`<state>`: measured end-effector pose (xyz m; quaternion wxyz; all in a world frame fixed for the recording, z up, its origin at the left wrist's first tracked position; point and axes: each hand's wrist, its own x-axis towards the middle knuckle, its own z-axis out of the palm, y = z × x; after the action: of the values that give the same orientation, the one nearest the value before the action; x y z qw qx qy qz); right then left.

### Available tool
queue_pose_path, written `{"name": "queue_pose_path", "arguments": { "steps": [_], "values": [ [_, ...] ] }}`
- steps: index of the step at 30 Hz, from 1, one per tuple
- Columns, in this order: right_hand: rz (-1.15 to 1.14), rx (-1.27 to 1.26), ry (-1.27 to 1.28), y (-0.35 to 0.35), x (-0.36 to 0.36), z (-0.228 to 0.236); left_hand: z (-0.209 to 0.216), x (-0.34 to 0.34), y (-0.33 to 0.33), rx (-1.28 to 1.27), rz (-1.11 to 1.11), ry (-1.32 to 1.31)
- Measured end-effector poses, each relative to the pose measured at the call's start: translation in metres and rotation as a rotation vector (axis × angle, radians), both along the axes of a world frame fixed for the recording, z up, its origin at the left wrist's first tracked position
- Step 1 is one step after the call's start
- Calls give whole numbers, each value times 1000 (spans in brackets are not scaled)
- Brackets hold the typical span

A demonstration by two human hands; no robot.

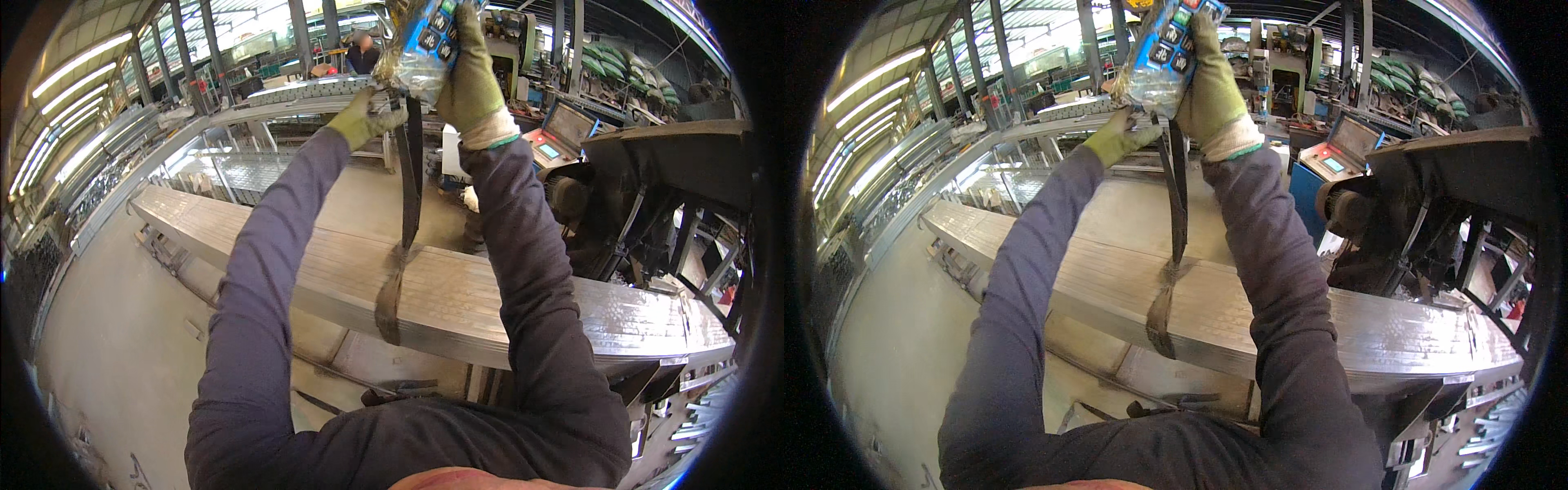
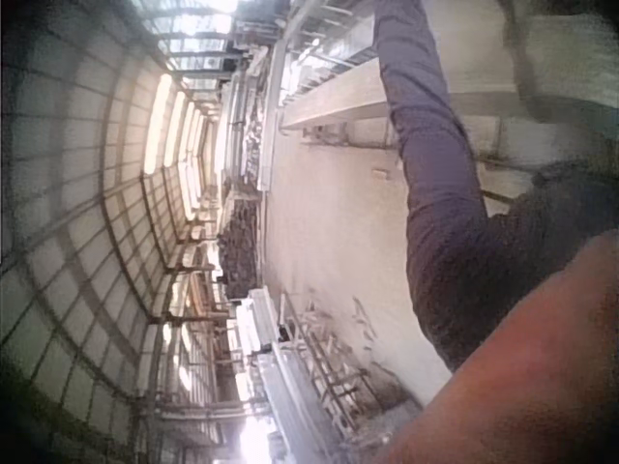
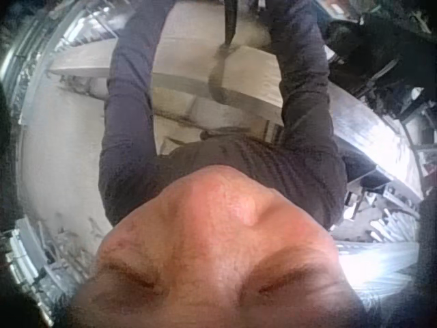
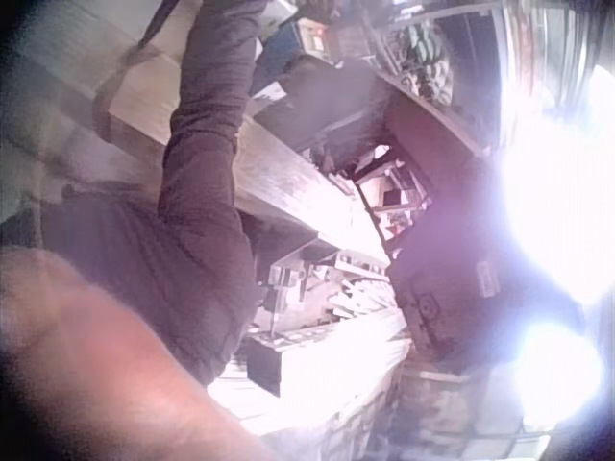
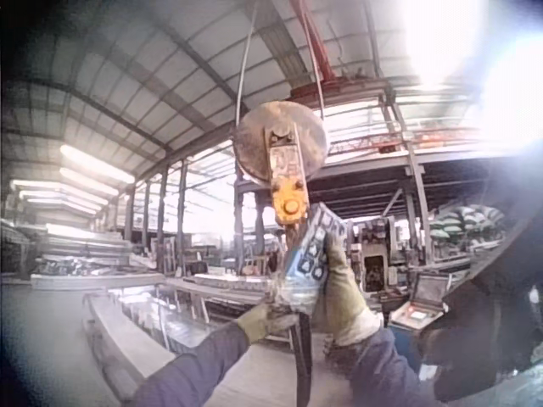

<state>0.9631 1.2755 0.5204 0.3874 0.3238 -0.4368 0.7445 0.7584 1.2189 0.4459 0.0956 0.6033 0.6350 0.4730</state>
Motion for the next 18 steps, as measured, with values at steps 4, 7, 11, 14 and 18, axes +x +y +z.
{"name": "queue_pose_path", "arguments": {
  "steps": [4,7,11,14,18],
  "values": [
    [159,95,-55,36,30,25,-8,-20,80,147,25,18],
    [79,80,-22,55,37,34,-3,-45,110,68,351,181],
    [70,44,-80,71,48,20,25,-90,118,360,252,213],
    [-1,-27,-152,76,58,-8,24,-116,110,455,366,356],
    [-236,-24,-105,74,62,-58,23,-157,114,633,224,361]
  ]
}}
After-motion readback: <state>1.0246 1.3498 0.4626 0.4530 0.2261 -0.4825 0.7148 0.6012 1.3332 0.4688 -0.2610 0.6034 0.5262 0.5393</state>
